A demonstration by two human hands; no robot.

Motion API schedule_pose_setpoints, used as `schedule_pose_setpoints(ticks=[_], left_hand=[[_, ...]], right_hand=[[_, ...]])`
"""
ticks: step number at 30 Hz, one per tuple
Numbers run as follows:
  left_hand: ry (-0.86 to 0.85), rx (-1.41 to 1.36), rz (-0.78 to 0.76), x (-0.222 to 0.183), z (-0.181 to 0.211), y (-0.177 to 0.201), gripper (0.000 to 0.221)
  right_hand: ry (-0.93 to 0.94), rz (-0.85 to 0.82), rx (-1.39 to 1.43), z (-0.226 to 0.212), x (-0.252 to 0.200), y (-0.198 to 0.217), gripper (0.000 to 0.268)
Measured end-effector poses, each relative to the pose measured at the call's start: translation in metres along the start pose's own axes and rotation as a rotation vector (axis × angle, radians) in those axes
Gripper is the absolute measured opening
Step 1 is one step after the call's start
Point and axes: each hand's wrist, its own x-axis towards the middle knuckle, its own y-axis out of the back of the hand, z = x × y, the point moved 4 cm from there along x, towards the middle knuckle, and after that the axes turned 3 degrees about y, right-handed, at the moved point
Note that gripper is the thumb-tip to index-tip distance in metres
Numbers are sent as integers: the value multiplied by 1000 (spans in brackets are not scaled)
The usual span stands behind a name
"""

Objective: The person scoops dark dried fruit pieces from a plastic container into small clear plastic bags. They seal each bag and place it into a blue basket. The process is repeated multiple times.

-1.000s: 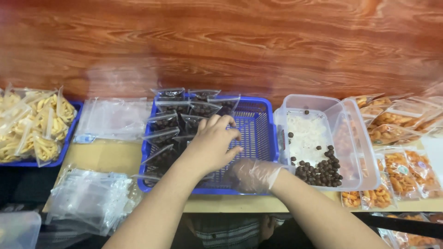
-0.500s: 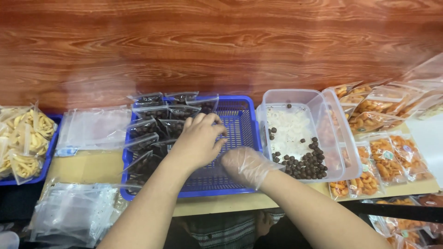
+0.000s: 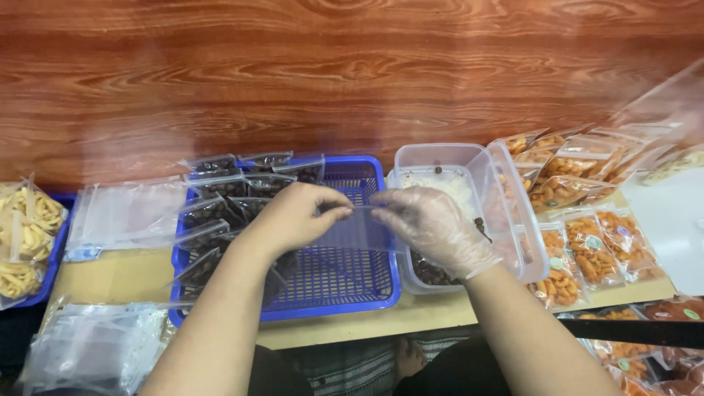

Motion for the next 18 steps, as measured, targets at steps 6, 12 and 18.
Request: schedule_pose_setpoints(ticks=[6, 12, 18], left_hand=[[-21, -239, 102, 19, -16, -3, 21], [-274, 485, 272, 32, 10, -32, 75], [-347, 420, 198, 54, 23, -94, 108]], right_hand=[[-323, 12, 477, 24, -13, 19, 16], [-500, 183, 697, 68, -26, 3, 30], [-531, 241, 779, 108, -31, 7, 30]])
